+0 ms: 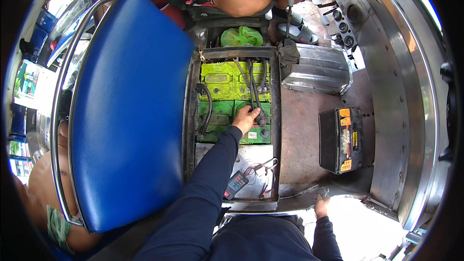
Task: The person walks through a vehicle repair yard and approaches a three-wheeled vehicle with its battery compartment open. They remove an old yellow battery, place it aside, and install a new green battery into the compartment. They then connect the battery terminals using a wrench while another person assists nearby.
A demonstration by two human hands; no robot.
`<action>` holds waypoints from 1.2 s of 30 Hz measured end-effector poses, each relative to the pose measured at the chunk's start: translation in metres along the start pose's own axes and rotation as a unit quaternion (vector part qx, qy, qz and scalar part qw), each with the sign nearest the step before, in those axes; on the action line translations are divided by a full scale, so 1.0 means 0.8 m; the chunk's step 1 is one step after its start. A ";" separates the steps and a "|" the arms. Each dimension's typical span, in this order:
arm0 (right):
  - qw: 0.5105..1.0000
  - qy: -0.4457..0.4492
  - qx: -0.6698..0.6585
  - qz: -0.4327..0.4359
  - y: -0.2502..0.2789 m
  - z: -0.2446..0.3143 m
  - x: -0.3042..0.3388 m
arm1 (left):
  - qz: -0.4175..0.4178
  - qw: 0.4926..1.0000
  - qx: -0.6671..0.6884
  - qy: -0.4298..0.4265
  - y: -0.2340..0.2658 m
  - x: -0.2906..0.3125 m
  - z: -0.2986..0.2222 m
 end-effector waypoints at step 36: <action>0.999 0.000 -0.043 -0.021 -0.008 -0.027 -0.016 | 0.029 0.999 0.043 -0.010 0.015 -0.011 0.019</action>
Point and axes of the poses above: each hand's wrist, its own x-axis away from the middle knuckle, its own y-axis out of the back of the hand, z = x × y, the point moved 3 cm from there along -x, towards the middle knuckle, and after that the axes turned 7 degrees about x, right-handed, at the moved point
